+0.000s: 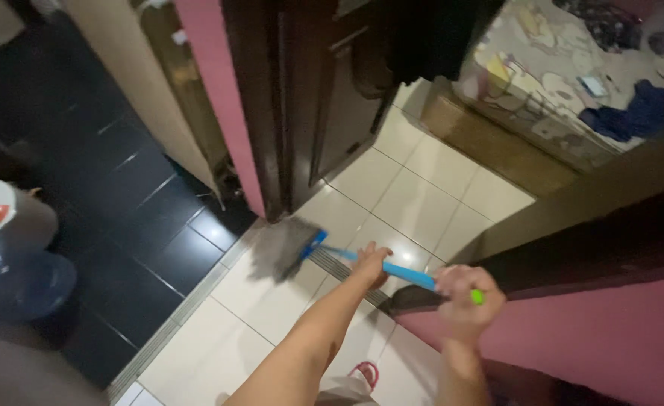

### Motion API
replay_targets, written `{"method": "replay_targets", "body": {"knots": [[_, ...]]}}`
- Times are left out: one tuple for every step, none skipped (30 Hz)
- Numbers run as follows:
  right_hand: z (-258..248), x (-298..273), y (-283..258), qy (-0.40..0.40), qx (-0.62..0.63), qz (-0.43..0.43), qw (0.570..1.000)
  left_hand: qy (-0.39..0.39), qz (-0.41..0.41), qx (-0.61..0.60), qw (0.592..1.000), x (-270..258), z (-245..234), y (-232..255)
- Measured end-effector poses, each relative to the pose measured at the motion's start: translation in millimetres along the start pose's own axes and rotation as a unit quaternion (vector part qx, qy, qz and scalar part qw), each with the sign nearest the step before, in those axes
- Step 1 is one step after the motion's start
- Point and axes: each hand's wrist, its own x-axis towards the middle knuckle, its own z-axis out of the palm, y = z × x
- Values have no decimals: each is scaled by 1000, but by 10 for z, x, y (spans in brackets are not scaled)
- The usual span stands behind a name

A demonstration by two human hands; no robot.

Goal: The person mops the tiled floor of a bedroom using a blue-handled mop. They move the mop back and forth across the floor, cleaning around the bed, a wardrobe, and a cluttered corner with a desk and chair.

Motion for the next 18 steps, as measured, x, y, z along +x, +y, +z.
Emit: {"method": "replay_targets", "body": {"knots": [[14, 4, -53, 1, -4, 0, 1000, -5, 0, 1, 1000, 125, 106, 0], [36, 8, -110, -36, -21, -17, 999, 14, 23, 64, 998, 245, 209, 0], [101, 36, -140, -73, -35, -39, 996, 37, 49, 128, 990, 393, 251, 34], [25, 20, 43, -71, -37, -42, 996, 36, 52, 129, 990, 307, 230, 101], [-85, -21, 209, -132, 22, -39, 990, 53, 70, 158, 984, 199, 248, 135], [-193, -64, 374, -192, 81, -36, 977, 69, 87, 186, 976, 90, 262, 166], [-111, 51, 253, -192, 80, -39, 977, 69, 90, 186, 976, 303, 294, 92], [-21, 161, 132, -235, 50, -47, 970, 57, 106, 209, 970, 517, 321, 16], [68, 228, -5, -274, 21, -53, 960, 43, 119, 235, 964, 704, 351, -108], [43, 199, 128, -273, 20, -53, 960, 42, 120, 236, 963, 755, 357, -102], [19, 191, 278, -263, 12, -92, 960, 44, 126, 233, 963, 832, 361, -65], [-1, 181, 429, -253, 4, -132, 958, 45, 132, 230, 963, 910, 360, -30], [13, 178, 466, -252, 0, -135, 958, 43, 136, 231, 963, 921, 327, 19], [30, 173, 503, -252, -11, -133, 959, 28, 105, 225, 968, 932, 291, 67], [46, 195, 563, -253, -21, -135, 958, 15, 75, 218, 973, 970, 247, 144], [-19, 95, 838, -254, -23, -140, 957, 16, 80, 217, 973, 876, 212, 295], [-81, -32, 1090, -194, -141, -216, 946, 47, 68, 257, 963, 745, 172, 401], [-143, -160, 1344, -130, -254, -288, 914, 78, 55, 296, 951, 614, 130, 502]]}}
